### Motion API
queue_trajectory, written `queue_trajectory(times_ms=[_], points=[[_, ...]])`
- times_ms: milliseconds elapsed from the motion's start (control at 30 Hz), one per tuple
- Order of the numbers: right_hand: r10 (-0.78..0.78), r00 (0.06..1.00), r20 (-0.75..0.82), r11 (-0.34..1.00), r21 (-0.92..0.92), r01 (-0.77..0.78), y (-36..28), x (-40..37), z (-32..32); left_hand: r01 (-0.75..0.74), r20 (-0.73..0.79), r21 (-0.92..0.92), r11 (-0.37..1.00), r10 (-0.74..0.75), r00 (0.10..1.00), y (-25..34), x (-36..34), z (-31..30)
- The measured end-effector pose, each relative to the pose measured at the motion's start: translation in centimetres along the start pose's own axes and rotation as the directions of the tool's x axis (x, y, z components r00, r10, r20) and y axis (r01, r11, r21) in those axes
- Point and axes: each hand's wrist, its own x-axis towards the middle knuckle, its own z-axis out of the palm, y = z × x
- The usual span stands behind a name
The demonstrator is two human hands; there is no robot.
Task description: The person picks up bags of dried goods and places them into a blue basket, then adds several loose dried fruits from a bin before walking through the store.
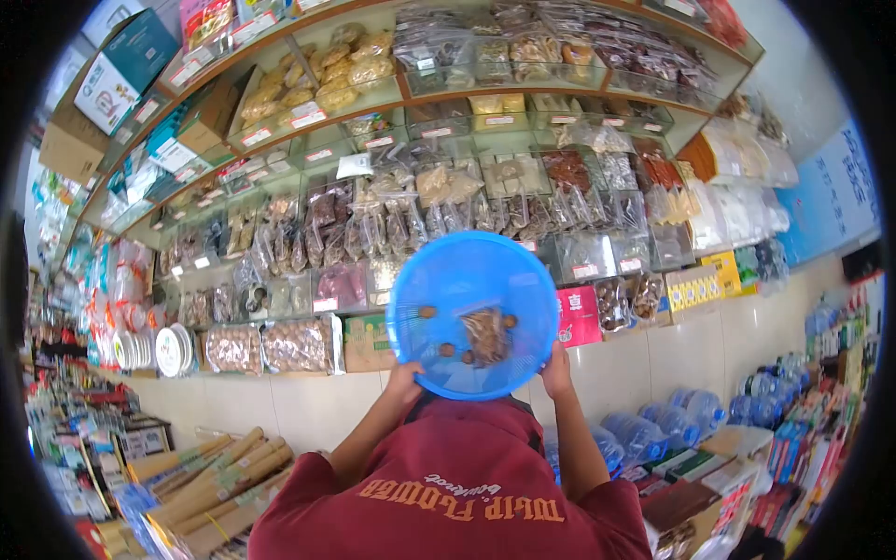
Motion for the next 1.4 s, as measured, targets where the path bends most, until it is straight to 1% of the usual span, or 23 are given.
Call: queue_trajectory(times_ms=[33, 67, 100, 167, 200, 267, 367, 433, 500, 567, 600, 667, 767, 800, 833, 900, 933, 1000, 1133, 1200, 1233, 1333, 1400], points=[[-0.031, 0.997, 0.065, 0.994, 0.106, 0.024, -0.8, 0.7, 0.1, -0.015, -0.018, -0.015, 1.0, 0.015, 1.0, -1.0, 0.1, 1.2], [0.026, 0.993, 0.114, 0.983, 0.177, -0.046, -2.2, 0.9, -0.5, -0.07, -0.008, 0.048, 0.996, 0.071, 0.997, -2.0, 0.1, 2.2], [0.043, 0.99, 0.133, 0.985, 0.16, -0.065, -2.8, 1.2, -1.0, -0.124, 0.004, 0.11, 0.986, 0.125, 0.992, -2.5, -0.1, 2.9], [0.128, 0.962, 0.239, 0.991, -0.067, -0.115, -3.7, 1.6, -2.2, -0.141, -0.011, 0.074, 0.987, 0.142, 0.99, -2.9, -0.4, 3.4], [0.148, 0.955, 0.257, 0.987, -0.094, -0.127, -3.6, 1.5, -2.5, -0.17, 0.007, 0.117, 0.979, 0.17, 0.985, -2.9, -0.7, 3.3], [0.35, 0.915, 0.203, 0.935, -0.02, -0.353, -2.6, 1.4, -2.6, -0.219, 0.012, 0.136, 0.966, 0.219, 0.976, -3.2, -1.4, 2.7], [0.449, 0.855, 0.261, 0.888, -0.029, -0.458, -1.4, 2.5, -2.2, -0.224, 0.04, 0.097, 0.97, 0.221, 0.974, -2.3, -2.9, 2.0], [0.437, 0.857, 0.273, 0.894, -0.022, -0.448, -0.6, 2.6, -0.5, -0.095, -0.114, -0.007, 0.995, 0.093, 0.989, -0.8, -5.6, 2.7], [0.423, 0.862, 0.28, 0.899, -0.009, -0.438, 0.8, 2.3, 1.8, -0.129, -0.182, -0.024, 0.991, 0.122, 0.976, -1.0, -6.3, 0.3], [0.34, 0.924, 0.173, 0.922, 0.133, -0.364, 2.8, 1.9, 4.7, -0.16, -0.251, -0.039, 0.986, 0.145, 0.957, -1.3, -6.8, -3.0], [0.345, 0.921, 0.179, 0.923, 0.116, -0.368, 4.1, 1.9, 5.9, -0.185, -0.301, -0.062, 0.981, 0.158, 0.94, -1.6, -7.0, -5.0], [0.348, 0.928, 0.135, 0.874, 0.313, -0.373, 7.0, 2.1, 8.6, -0.244, -0.383, -0.061, 0.968, 0.203, 0.901, -2.4, -7.8, -8.7], [0.438, 0.887, 0.149, 0.838, 0.289, -0.462, 10.7, 0.6, 12.8, -0.244, -0.435, -0.139, 0.96, 0.162, 0.886, -2.5, -10.0, -13.1], [0.436, 0.891, 0.126, 0.878, 0.155, -0.452, 10.4, -1.7, 15.5, -0.25, -0.438, -0.151, 0.956, 0.162, 0.884, -2.1, -11.0, -14.0], [0.441, 0.888, 0.128, 0.879, 0.138, -0.456, 10.9, -2.2, 16.6, -0.232, -0.434, -0.139, 0.963, 0.152, 0.888, -1.5, -12.4, -14.6], [0.51, 0.83, 0.225, 0.859, -0.084, -0.505, 12.0, -3.1, 18.8, -0.232, -0.445, -0.149, 0.961, 0.145, 0.884, -1.2, -14.3, -16.6], [0.523, 0.819, 0.234, 0.852, -0.111, -0.512, 12.2, -3.8, 20.4, -0.241, -0.446, -0.176, 0.955, 0.141, 0.884, -1.2, -14.9, -17.9], [0.625, 0.715, 0.314, 0.78, -0.3, -0.55, 12.3, -5.3, 23.0, -0.268, -0.467, -0.22, 0.938, 0.14, 0.873, -1.0, -16.6, -20.1], [0.702, 0.635, 0.323, 0.709, -0.396, -0.583, 14.0, -6.7, 26.9, -0.355, -0.556, -0.273, 0.894, 0.154, 0.817, -1.2, -20.2, -23.2], [0.658, 0.693, 0.295, 0.751, -0.332, -0.571, 15.0, -6.8, 28.6, -0.419, -0.592, -0.307, 0.854, 0.174, 0.787, -1.6, -21.4, -24.6], [0.675, 0.675, 0.298, 0.734, -0.364, -0.574, 15.6, -6.7, 29.7, -0.44, -0.619, -0.347, 0.829, 0.15, 0.771, -2.0, -22.0, -25.3], [0.582, 0.754, 0.303, 0.812, -0.181, -0.554, 18.9, -4.9, 32.4, -0.513, -0.684, -0.426, 0.745, 0.106, 0.722, -3.2, -23.0, -27.0], [0.584, 0.762, 0.28, 0.811, -0.168, -0.56, 21.5, -3.3, 34.3, -0.561, -0.709, -0.47, 0.681, 0.087, 0.7, -3.6, -23.9, -27.5]])
